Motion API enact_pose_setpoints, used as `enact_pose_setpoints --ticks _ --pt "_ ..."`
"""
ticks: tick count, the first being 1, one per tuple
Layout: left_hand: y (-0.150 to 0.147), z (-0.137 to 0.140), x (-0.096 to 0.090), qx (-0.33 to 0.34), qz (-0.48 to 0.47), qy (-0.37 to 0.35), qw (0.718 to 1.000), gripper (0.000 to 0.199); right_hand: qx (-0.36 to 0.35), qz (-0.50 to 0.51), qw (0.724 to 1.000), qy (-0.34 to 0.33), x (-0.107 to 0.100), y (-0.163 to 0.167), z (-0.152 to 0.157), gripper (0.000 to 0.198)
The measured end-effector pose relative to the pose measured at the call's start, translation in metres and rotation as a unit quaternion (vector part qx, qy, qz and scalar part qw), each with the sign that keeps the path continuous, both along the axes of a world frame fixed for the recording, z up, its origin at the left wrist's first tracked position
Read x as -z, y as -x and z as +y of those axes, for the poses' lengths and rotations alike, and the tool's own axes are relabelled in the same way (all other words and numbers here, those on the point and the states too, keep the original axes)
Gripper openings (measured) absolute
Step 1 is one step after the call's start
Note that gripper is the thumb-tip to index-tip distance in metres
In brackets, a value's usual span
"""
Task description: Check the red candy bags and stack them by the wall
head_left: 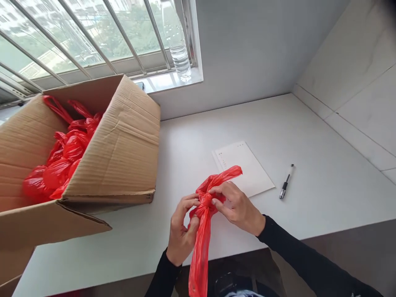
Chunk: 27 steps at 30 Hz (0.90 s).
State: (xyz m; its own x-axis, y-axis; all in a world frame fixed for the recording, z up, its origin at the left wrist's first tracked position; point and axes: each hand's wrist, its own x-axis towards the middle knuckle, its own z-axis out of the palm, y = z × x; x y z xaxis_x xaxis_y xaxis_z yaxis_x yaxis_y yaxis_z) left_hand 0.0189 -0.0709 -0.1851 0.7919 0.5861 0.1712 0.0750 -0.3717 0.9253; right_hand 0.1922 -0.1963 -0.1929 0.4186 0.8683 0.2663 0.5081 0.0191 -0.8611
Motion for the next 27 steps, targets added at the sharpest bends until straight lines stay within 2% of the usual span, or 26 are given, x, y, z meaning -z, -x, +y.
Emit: enact_pose_setpoints --ticks 3,4,10,12,15,18,20,22,24,26,27 --pt "-0.007 -0.004 -0.004 -0.015 0.01 0.091 0.996 0.026 0.016 0.002 1.0 -0.01 0.003 0.004 0.001 0.013" --pt "-0.01 -0.005 -0.005 -0.021 0.023 0.1 0.995 0.026 0.019 -0.001 1.0 -0.016 0.004 0.004 0.001 0.012" --pt "-0.019 -0.005 0.0 -0.066 0.063 -0.074 0.993 0.012 0.044 -0.035 0.998 -0.043 0.007 -0.002 0.003 0.01" --pt "-0.014 -0.002 0.004 -0.108 0.067 -0.078 0.989 0.016 0.058 -0.043 0.997 -0.04 0.006 -0.004 0.001 0.009" --pt "-0.006 0.004 0.008 -0.182 0.08 -0.028 0.98 0.021 0.095 -0.025 0.995 -0.013 0.001 -0.003 -0.003 0.008" --pt "-0.003 0.006 0.004 -0.159 0.064 0.006 0.985 0.022 0.115 -0.008 0.993 0.001 -0.007 0.003 -0.005 0.009" --pt "-0.005 0.003 -0.002 -0.118 0.039 -0.04 0.991 0.022 0.112 0.002 0.994 0.002 -0.01 0.007 -0.005 0.009" --pt "-0.009 -0.001 -0.007 -0.089 0.028 -0.122 0.988 0.024 0.101 0.017 0.995 0.004 -0.012 0.011 -0.005 0.008" --pt "-0.011 -0.004 -0.011 -0.074 0.028 -0.182 0.98 0.016 0.091 0.035 0.995 0.011 -0.012 0.012 -0.007 0.007" --pt "-0.01 -0.005 -0.013 -0.08 0.024 -0.187 0.979 0.002 0.09 0.058 0.994 0.025 -0.013 0.012 -0.01 0.006" --pt "-0.008 -0.006 -0.013 -0.091 0.024 -0.172 0.981 0.002 0.093 0.068 0.993 0.036 -0.013 0.012 -0.011 0.006"
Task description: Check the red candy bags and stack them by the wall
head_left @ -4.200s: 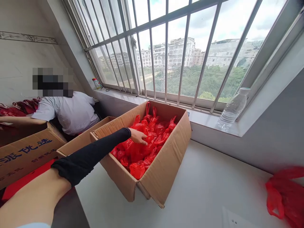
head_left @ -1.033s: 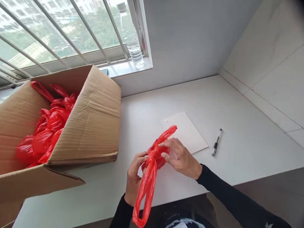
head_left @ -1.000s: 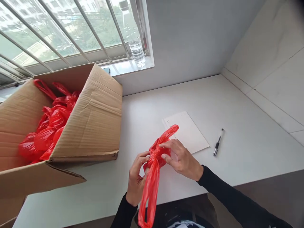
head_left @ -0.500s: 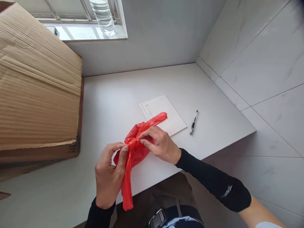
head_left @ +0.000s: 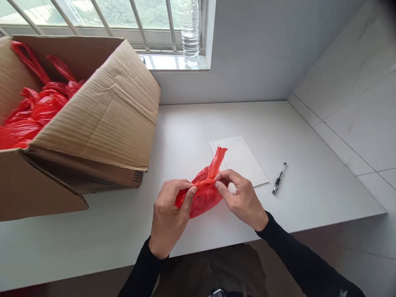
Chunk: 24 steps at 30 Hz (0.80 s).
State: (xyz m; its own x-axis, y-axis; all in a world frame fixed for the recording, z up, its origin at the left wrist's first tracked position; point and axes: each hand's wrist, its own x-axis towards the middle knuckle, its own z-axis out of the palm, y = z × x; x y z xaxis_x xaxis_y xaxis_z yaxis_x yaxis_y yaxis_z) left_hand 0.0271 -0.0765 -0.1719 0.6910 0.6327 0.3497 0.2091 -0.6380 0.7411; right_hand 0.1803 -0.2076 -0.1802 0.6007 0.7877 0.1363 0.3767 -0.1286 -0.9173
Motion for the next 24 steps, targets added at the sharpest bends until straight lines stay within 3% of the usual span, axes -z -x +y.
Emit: enact_pose_setpoints --ticks 4,7,9,15,17,20,22,24 --pt "0.005 -0.001 -0.003 -0.023 -0.008 0.072 0.997 0.005 0.011 -0.001 1.0 0.012 -0.003 0.001 -0.002 0.009" --pt "0.005 -0.003 -0.007 0.012 -0.022 0.101 0.995 0.005 -0.033 -0.029 0.999 -0.015 -0.008 0.002 0.004 0.022" --pt "0.005 -0.004 -0.01 0.017 -0.029 0.115 0.993 0.007 -0.062 -0.044 0.997 -0.017 -0.011 0.001 0.007 0.017" --pt "0.011 0.002 -0.015 -0.081 -0.052 0.261 0.961 0.021 0.014 0.045 0.999 0.005 -0.012 -0.008 0.002 0.013" --pt "0.01 0.001 -0.018 -0.065 -0.031 0.233 0.97 0.024 0.005 0.059 0.998 0.011 -0.013 -0.008 0.0 0.011" --pt "0.004 -0.002 -0.023 -0.012 0.018 0.105 0.994 0.035 -0.036 0.045 0.998 0.007 -0.016 -0.005 0.001 0.011" --pt "0.0 -0.003 -0.025 0.01 0.027 0.055 0.998 0.02 -0.052 0.053 0.997 0.007 -0.016 -0.004 0.003 0.011" --pt "-0.001 -0.001 -0.025 -0.006 0.007 0.07 0.997 0.008 -0.034 0.089 0.995 0.01 -0.014 -0.005 0.003 0.014"
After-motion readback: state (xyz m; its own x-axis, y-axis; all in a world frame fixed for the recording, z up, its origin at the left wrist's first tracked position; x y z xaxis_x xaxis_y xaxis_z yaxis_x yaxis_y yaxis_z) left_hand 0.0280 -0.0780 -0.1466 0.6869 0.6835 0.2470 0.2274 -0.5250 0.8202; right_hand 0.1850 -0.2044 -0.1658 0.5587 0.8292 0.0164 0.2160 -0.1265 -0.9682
